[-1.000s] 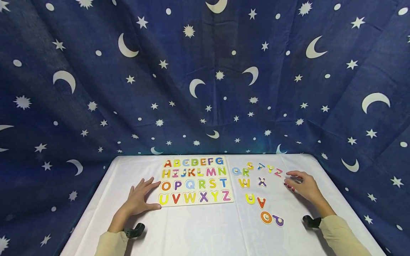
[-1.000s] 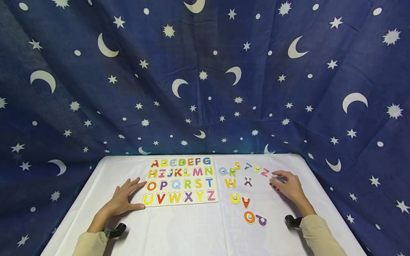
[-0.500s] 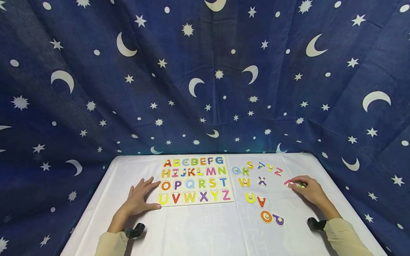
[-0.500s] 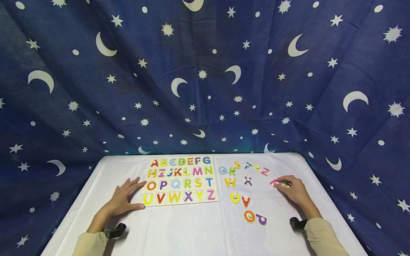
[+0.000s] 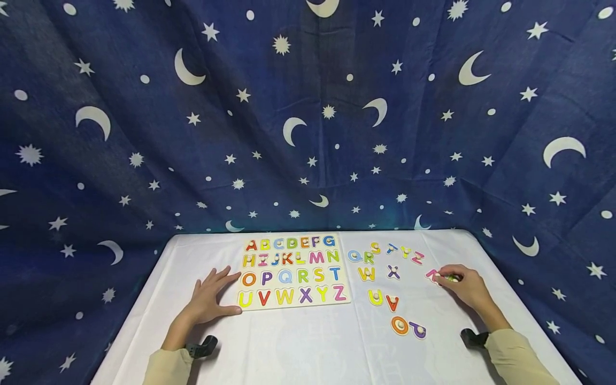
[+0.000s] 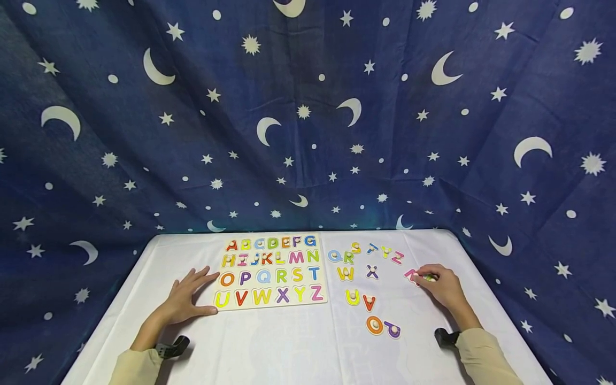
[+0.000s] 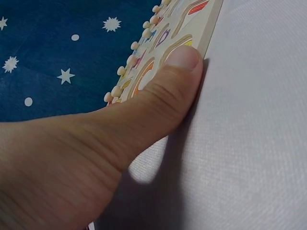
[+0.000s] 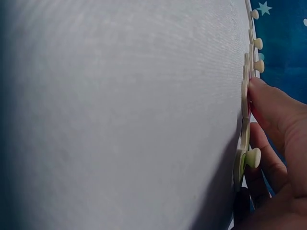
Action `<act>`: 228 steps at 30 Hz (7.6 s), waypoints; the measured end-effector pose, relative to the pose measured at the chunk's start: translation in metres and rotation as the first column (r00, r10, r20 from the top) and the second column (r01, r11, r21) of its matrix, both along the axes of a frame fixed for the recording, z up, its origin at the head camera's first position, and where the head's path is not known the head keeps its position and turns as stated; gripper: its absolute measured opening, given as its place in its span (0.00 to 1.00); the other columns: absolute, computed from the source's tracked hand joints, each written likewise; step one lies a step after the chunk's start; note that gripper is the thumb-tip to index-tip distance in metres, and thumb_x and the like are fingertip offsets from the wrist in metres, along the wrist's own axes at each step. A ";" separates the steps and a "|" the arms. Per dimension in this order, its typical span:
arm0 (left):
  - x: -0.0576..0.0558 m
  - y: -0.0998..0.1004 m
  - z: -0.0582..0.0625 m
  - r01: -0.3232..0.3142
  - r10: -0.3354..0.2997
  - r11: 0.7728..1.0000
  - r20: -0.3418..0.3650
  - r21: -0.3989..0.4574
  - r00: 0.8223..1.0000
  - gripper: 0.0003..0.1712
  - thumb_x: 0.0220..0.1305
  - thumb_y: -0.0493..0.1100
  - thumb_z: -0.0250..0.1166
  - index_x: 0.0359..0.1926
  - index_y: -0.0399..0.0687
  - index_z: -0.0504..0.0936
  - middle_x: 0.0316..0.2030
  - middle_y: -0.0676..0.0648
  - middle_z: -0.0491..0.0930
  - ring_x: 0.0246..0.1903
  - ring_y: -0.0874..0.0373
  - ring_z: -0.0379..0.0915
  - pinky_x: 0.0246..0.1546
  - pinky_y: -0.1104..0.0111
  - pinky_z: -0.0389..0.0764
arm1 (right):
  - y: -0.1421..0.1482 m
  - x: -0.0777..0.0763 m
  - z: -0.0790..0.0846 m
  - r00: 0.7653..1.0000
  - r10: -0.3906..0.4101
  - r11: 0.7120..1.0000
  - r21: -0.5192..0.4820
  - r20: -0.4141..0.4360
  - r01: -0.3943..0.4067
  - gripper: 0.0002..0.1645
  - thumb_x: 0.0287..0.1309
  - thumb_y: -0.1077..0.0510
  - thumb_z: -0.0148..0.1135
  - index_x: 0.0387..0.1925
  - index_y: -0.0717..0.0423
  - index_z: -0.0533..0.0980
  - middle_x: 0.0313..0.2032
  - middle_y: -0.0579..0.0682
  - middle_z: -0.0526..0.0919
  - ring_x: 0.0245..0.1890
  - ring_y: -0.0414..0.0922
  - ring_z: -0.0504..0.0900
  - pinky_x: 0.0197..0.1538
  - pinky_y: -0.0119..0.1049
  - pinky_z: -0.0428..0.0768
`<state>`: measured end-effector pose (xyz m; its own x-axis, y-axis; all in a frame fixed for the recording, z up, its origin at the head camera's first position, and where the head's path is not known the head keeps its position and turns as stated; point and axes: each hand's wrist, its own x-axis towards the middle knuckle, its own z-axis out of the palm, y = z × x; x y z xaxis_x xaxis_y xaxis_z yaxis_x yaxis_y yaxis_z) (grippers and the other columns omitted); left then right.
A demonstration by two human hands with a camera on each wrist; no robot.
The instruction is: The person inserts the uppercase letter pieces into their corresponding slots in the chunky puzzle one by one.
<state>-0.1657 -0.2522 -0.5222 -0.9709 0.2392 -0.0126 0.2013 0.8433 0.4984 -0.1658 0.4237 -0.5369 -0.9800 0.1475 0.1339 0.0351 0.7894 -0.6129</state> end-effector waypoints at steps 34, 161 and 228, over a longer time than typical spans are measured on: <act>0.001 0.001 -0.002 0.008 -0.008 1.000 0.010 0.007 1.000 0.58 0.40 0.66 0.82 0.72 0.52 0.73 0.76 0.34 0.59 0.77 0.28 0.40 0.70 0.26 0.34 | -0.058 -0.029 0.033 0.983 0.081 0.991 -0.091 -0.163 -0.097 0.10 0.60 0.57 0.74 0.40 0.59 0.87 0.48 0.60 0.85 0.53 0.57 0.79 0.54 0.55 0.74; 0.001 0.001 0.002 0.002 -0.002 1.000 0.010 0.006 1.000 0.58 0.39 0.66 0.83 0.72 0.52 0.73 0.76 0.34 0.60 0.77 0.27 0.40 0.70 0.26 0.34 | 0.001 0.007 0.012 0.997 0.012 1.000 -0.019 -0.078 -0.014 0.28 0.62 0.48 0.73 0.57 0.60 0.80 0.53 0.66 0.84 0.54 0.66 0.80 0.53 0.63 0.77; 0.001 0.001 0.001 -0.010 0.010 1.000 0.018 0.003 1.000 0.58 0.39 0.65 0.83 0.72 0.53 0.73 0.76 0.34 0.59 0.77 0.28 0.40 0.70 0.27 0.33 | -0.042 -0.027 0.043 0.991 0.037 0.998 -0.047 -0.131 -0.043 0.12 0.62 0.59 0.71 0.45 0.62 0.86 0.54 0.67 0.81 0.59 0.66 0.76 0.56 0.66 0.77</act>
